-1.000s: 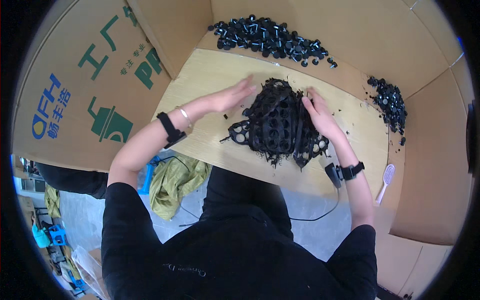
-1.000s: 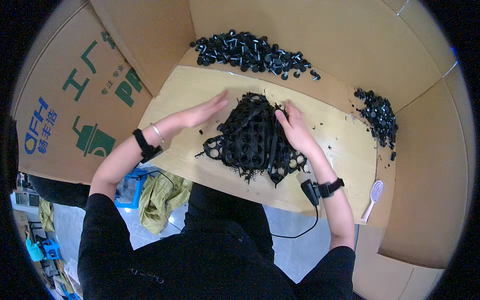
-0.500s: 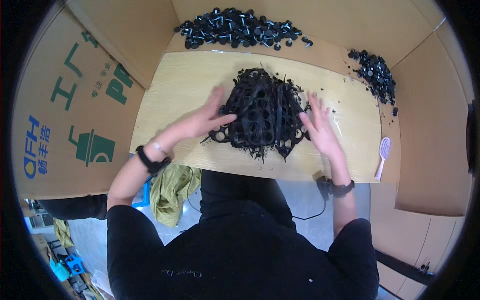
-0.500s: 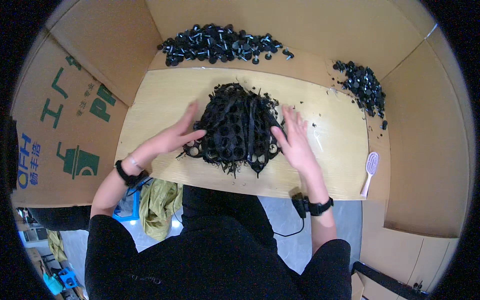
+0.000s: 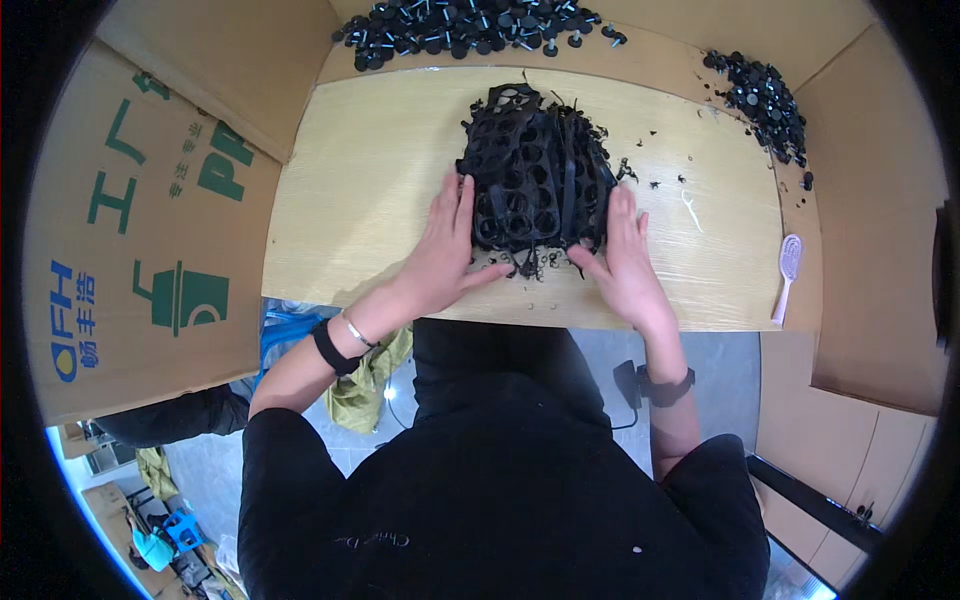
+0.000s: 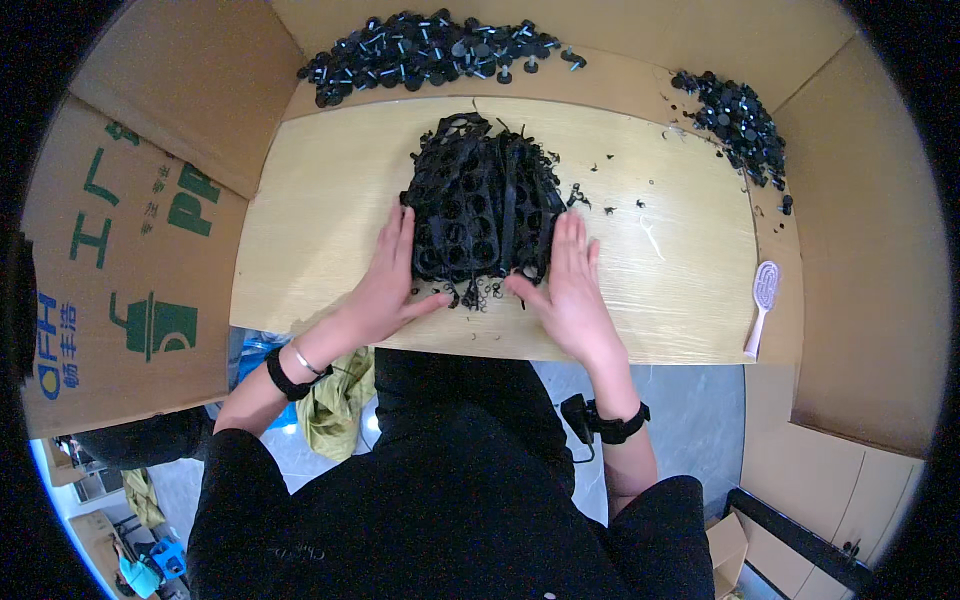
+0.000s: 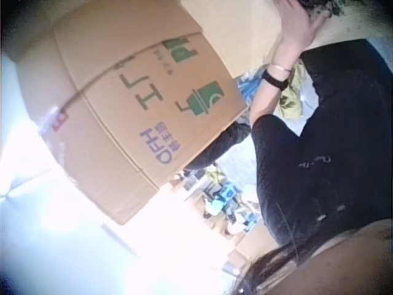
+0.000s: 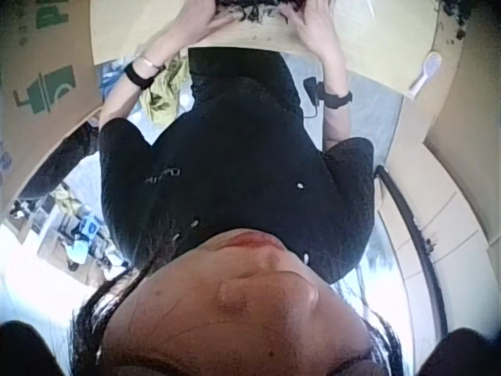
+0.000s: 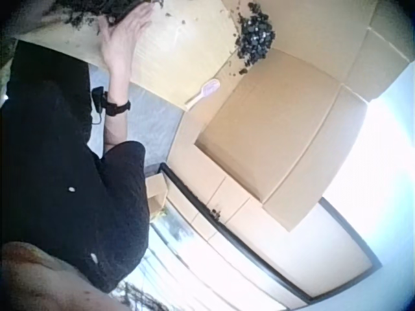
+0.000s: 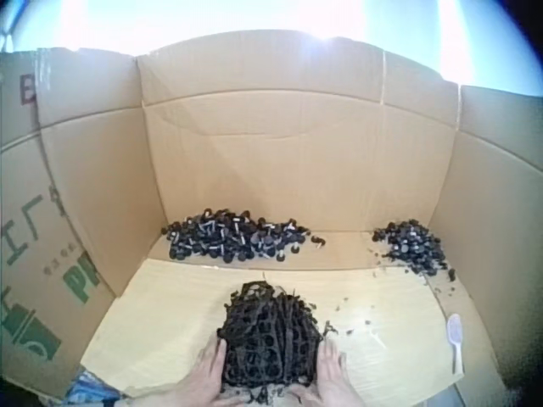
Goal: Manually assemble and inspect small black plastic components by inserting a metal screw-like part into them.
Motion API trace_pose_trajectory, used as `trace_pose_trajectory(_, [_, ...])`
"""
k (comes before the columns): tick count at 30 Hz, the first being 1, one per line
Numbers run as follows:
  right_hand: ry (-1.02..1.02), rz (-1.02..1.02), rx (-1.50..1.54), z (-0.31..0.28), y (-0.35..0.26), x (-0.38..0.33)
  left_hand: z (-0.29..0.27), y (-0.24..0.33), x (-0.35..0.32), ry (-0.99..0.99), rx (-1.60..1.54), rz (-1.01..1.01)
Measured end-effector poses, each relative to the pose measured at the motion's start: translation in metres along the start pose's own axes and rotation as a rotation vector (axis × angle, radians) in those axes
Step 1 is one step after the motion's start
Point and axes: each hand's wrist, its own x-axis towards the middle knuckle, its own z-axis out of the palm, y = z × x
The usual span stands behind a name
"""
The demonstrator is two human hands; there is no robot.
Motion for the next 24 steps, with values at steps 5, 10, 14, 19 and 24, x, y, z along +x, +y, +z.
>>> trace_pose_trajectory(5, [-0.014, -0.027, -0.15, -0.006, -0.009, -0.018, -0.007, 0.01, -0.012, 0.133, -0.148, 0.037])
trace_pose_trajectory(10, [0.094, -0.04, -0.188, 0.012, -0.016, 0.003, 0.0, 0.017, 0.003, 0.007, 0.032, 0.004])
trace_pose_trajectory(14, [0.149, -0.068, -0.238, 0.001, -0.018, 0.01, -0.011, 0.009, 0.013, 0.056, 0.066, -0.01])
trace_pose_trajectory(19, [0.067, -0.132, -0.128, 0.003, -0.035, -0.007, -0.015, 0.021, -0.001, -0.035, 0.048, 0.017])
trace_pose_trajectory(24, [0.203, 0.012, -0.334, 0.007, -0.029, 0.011, -0.014, 0.019, 0.013, 0.04, 0.056, -0.025])
